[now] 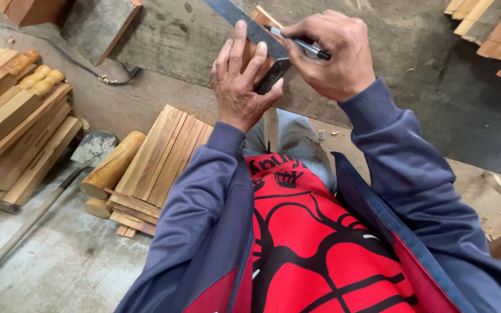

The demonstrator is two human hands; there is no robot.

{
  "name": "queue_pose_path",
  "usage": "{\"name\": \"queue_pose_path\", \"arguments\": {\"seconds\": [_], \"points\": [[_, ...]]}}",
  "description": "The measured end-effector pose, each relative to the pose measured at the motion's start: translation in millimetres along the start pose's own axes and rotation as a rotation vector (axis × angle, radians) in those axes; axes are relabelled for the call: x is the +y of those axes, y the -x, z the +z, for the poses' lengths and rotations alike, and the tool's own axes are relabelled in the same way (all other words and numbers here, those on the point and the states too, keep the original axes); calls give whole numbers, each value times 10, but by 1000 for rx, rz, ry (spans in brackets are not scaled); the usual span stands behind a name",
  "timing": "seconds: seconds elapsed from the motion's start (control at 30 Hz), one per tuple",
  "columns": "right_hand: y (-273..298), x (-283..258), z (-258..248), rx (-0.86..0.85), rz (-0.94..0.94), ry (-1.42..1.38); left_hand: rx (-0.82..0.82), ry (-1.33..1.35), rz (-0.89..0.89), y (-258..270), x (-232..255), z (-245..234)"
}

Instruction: Marking wooden blocks using a try square and a pen

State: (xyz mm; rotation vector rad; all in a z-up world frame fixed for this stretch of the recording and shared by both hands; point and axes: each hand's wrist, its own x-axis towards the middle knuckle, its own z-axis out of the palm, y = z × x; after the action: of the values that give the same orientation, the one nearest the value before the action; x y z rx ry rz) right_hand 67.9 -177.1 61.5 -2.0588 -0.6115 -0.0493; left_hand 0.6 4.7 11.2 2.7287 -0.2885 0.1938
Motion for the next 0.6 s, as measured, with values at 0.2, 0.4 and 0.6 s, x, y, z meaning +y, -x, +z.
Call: {"name": "queue_pose_path", "arguments": {"seconds": [0.2,0.4,0.6], "points": [[135,7,-52,-13,43,37,-49,20,-3,27,-18,-17],[197,27,-60,-28,45,30,-74,18,23,37,-30,0],[176,-10,-99,-99,65,139,-69,3,23,32,-16,-25]]}}
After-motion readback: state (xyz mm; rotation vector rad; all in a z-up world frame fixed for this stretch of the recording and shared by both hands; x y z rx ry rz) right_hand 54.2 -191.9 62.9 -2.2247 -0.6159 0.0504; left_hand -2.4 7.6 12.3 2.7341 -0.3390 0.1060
